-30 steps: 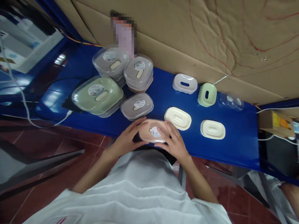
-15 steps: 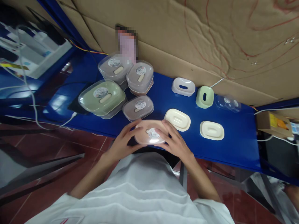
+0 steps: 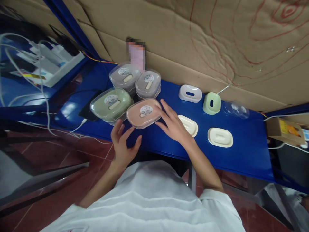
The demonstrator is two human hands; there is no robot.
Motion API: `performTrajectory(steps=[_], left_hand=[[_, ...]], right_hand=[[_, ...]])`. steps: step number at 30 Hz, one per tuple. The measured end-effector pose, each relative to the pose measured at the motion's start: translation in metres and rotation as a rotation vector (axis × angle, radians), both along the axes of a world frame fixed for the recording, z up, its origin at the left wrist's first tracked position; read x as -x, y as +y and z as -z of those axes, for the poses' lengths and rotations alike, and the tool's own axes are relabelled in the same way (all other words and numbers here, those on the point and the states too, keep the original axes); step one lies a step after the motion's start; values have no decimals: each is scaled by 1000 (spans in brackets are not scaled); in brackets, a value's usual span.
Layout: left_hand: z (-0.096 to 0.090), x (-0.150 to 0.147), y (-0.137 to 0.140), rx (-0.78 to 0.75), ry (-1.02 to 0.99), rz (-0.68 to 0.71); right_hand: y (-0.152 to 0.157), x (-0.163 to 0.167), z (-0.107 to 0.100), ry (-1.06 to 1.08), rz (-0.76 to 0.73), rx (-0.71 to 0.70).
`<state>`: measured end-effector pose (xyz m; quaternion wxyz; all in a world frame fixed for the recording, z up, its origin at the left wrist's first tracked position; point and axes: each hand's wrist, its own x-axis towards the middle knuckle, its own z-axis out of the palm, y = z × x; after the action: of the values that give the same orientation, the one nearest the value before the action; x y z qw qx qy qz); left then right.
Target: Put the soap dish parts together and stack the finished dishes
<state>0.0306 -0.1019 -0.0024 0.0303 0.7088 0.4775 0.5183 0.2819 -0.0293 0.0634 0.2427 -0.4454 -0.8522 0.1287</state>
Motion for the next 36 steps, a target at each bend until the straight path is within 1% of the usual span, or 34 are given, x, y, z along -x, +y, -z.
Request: performTrajectory(steps=[1, 3, 4, 6, 7, 8, 10, 12, 13, 15, 17, 19, 21, 22, 23, 25, 27, 29, 32, 34, 36], left_hand=[[-3, -1, -4, -62, 11, 22], [-11, -6, -11, -134, 36, 146], [-14, -11, -12, -128, 57, 231], [-18, -22, -10, -37, 129, 382], [-18, -29, -7, 30, 185, 433], [-17, -35, -3, 97, 253, 468], [-12, -46, 7, 193, 398, 517], [-6, -53, 17, 230, 508, 553], [-3, -54, 20, 233, 542, 568], [0, -52, 23, 246, 578, 580], [2, -46, 22, 268, 578, 559], [2, -39, 18, 273, 556, 530], [3, -33, 13, 261, 524, 511], [3, -31, 11, 258, 511, 506], [3, -30, 10, 257, 499, 499], [5, -29, 8, 255, 484, 474], [6, -31, 8, 254, 478, 429], [7, -34, 9, 247, 474, 379], [9, -36, 10, 216, 462, 351], [9, -35, 11, 198, 452, 382], [10, -34, 12, 190, 445, 431]], right_hand=[[-8, -8, 0, -35, 61, -18], [-25, -28, 6, -102, 222, -48], [-35, -37, 13, -133, 308, -51], [-54, -53, 28, -180, 428, -19], [-62, -58, 35, -184, 444, 11], [-68, -62, 40, -173, 427, 46], [-71, -67, 44, -116, 341, 93], [-60, -74, 38, -82, 292, 71], [-48, -79, 34, -101, 303, 39], [-16, -91, 28, -188, 373, -24], [20, -102, 25, -270, 426, -46], [50, -107, 27, -307, 448, -44], [68, -107, 29, -327, 448, -33], [69, -105, 30, -337, 440, -27], [66, -103, 30, -345, 427, -20], [45, -99, 30, -346, 402, -12], [8, -96, 32, -317, 384, -13], [-35, -89, 37, -268, 355, -18], [-90, -66, 45, -267, 236, 17], [-111, -47, 50, -281, 151, 21], [-119, -30, 52, -280, 99, -17]])
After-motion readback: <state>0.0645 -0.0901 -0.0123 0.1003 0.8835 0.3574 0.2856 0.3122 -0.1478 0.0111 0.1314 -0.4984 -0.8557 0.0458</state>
